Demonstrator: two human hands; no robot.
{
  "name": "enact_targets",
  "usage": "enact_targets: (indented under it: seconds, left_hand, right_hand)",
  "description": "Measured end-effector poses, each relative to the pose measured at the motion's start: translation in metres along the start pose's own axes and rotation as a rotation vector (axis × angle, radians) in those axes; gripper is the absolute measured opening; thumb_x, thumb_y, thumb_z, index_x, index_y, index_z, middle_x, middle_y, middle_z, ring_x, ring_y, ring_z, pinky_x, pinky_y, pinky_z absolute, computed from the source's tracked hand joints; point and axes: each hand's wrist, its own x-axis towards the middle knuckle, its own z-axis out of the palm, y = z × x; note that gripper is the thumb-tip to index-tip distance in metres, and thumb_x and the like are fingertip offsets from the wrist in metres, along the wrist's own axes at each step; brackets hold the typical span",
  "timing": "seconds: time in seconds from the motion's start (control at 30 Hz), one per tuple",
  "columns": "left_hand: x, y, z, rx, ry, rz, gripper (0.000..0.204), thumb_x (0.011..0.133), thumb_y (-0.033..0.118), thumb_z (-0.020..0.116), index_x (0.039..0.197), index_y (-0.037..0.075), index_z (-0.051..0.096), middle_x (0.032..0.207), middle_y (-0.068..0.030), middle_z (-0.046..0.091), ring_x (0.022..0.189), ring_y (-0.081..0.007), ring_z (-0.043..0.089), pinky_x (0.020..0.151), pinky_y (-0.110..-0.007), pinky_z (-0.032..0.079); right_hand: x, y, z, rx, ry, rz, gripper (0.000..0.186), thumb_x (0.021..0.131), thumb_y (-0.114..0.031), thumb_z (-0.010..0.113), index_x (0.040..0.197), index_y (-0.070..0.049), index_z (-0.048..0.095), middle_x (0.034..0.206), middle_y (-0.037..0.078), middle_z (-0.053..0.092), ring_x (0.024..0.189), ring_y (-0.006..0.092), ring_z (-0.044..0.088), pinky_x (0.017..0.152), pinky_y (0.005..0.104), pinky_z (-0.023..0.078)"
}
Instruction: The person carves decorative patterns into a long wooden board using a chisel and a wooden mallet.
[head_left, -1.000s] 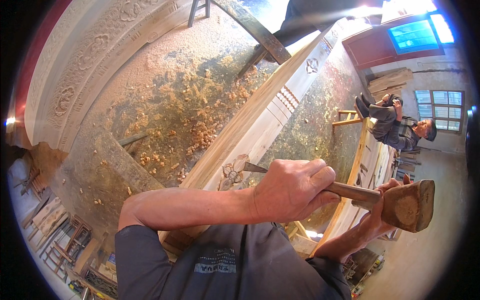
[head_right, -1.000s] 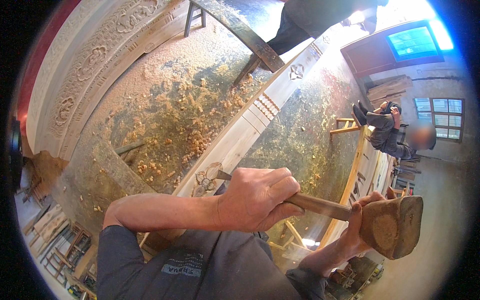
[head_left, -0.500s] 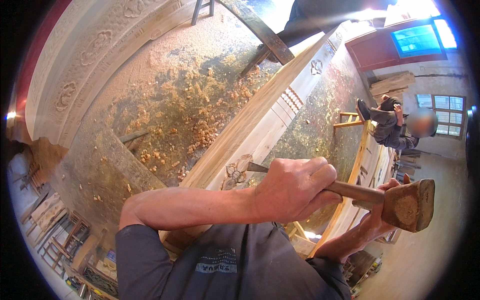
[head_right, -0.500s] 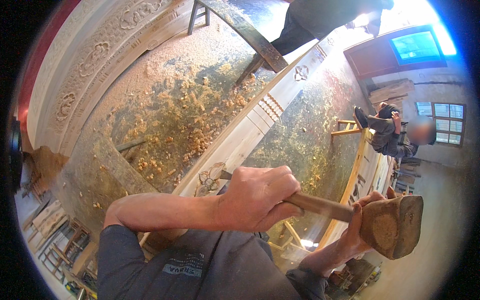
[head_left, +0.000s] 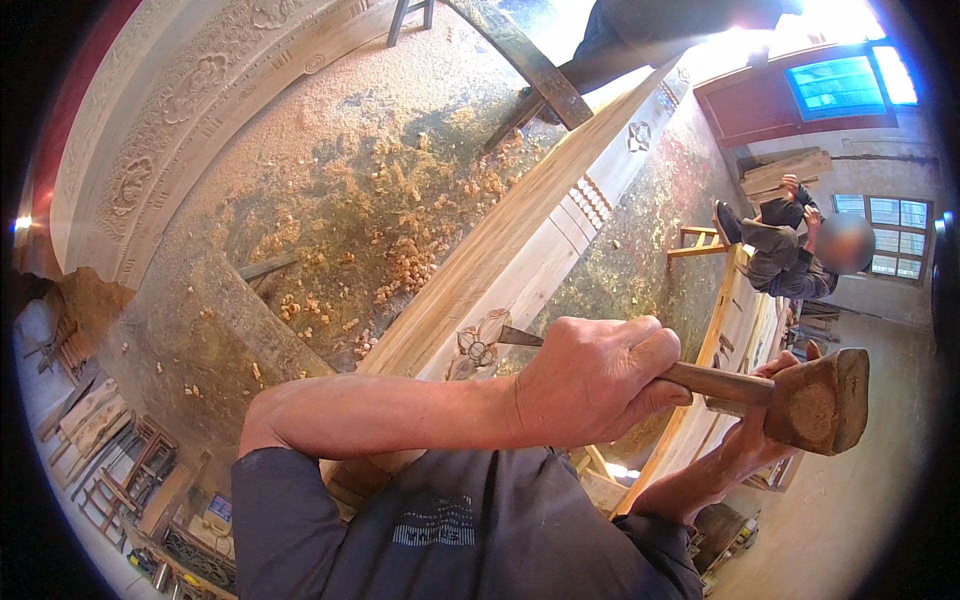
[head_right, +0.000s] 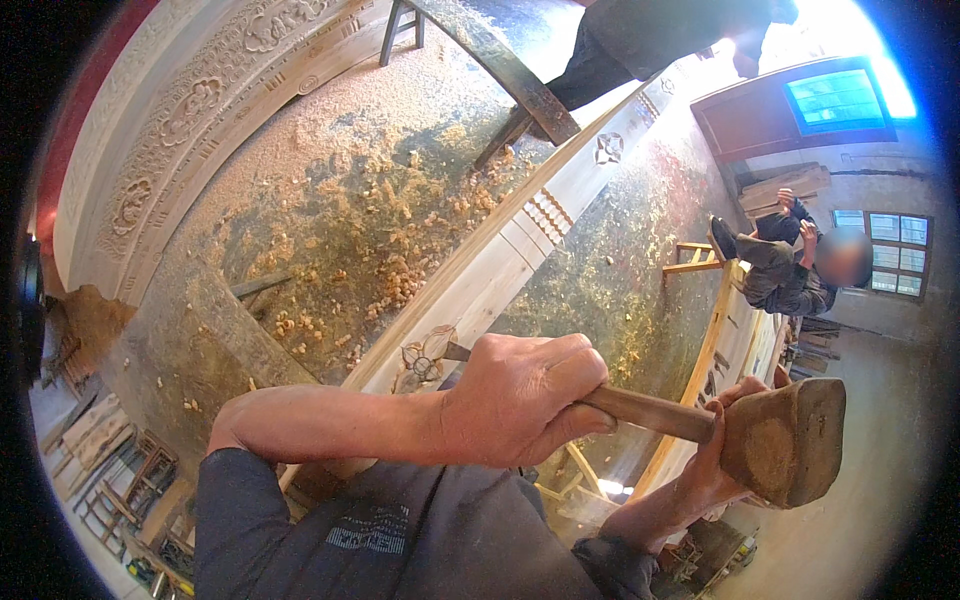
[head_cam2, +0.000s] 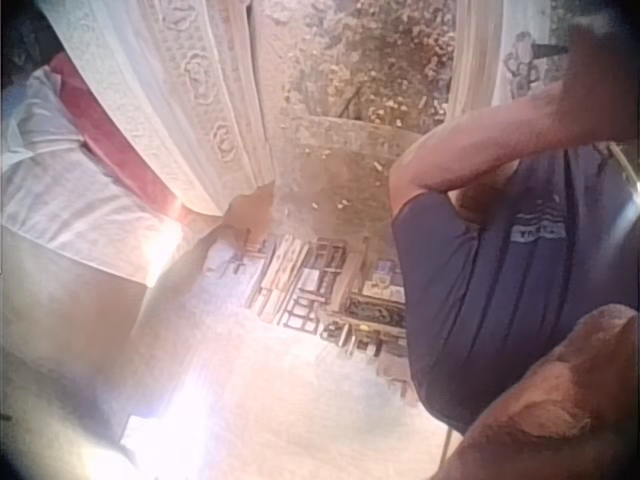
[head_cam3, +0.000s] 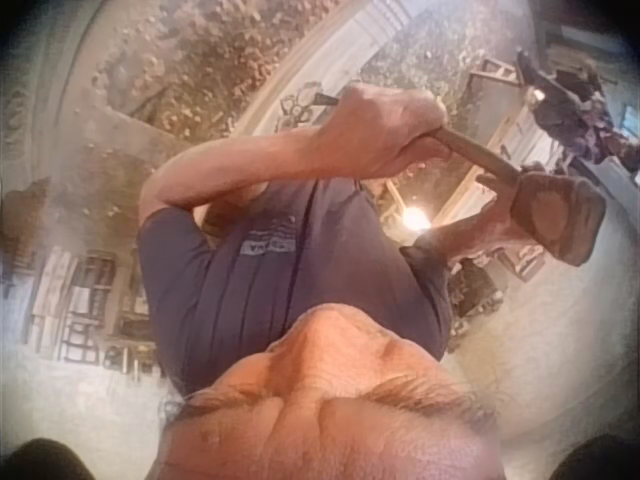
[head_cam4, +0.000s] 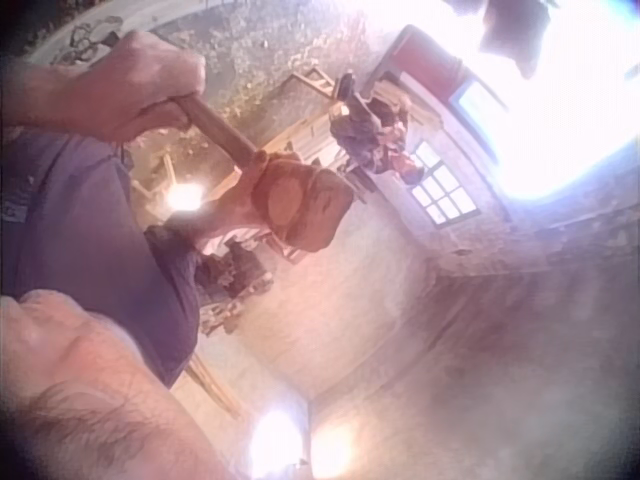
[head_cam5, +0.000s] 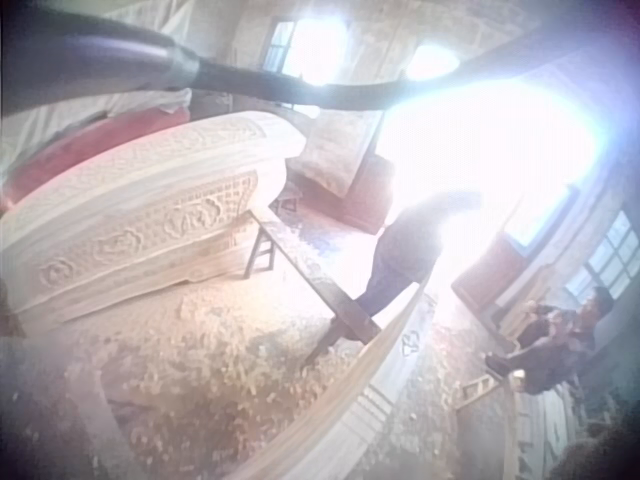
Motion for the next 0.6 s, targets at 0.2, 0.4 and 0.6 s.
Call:
enact_targets:
  seconds: [0.2, 0.4, 0.6]
  left_hand:
    - [-0.002, -0.002, -0.007, -0.031, 0.031, -0.005, 0.041, 0.1, 0.045, 0.073, 0.097, 0.006, 0.059, 0.081, -0.0136, 0.056, 0.068, -0.0389, 0.063, 0.059, -0.047, 0.049]
    - [-0.004, -0.008, -0.007, -0.086, 0.086, -0.036, 0.045, 0.106, 0.051, 0.066, 0.1, 0.006, 0.061, 0.08, -0.0139, 0.058, 0.067, -0.0393, 0.063, 0.06, -0.046, 0.049]
    - [-0.004, -0.008, -0.016, -0.1, 0.109, -0.066, 0.047, 0.109, 0.051, 0.061, 0.1, 0.005, 0.061, 0.076, -0.0132, 0.057, 0.064, -0.0382, 0.061, 0.059, -0.045, 0.048]
  right_hand:
    - [0.016, -0.004, 0.005, -0.127, -0.04, -0.082, 0.078, 0.085, -0.017, 0.086, 0.154, -0.002, 0.052, 0.102, 0.012, 0.074, 0.078, 0.0155, 0.068, 0.069, 0.0262, 0.06]
    - [0.067, -0.02, -0.01, -0.029, -0.056, -0.098, 0.098, 0.08, -0.013, 0.091, 0.162, -0.001, 0.04, 0.117, 0.02, 0.073, 0.089, 0.0202, 0.074, 0.087, 0.0327, 0.065]
    - [0.077, -0.033, -0.002, -0.122, -0.225, -0.074, 0.074, 0.088, -0.015, 0.087, 0.154, -0.006, 0.052, 0.131, 0.015, 0.073, 0.112, 0.0257, 0.074, 0.1, 0.04, 0.059]
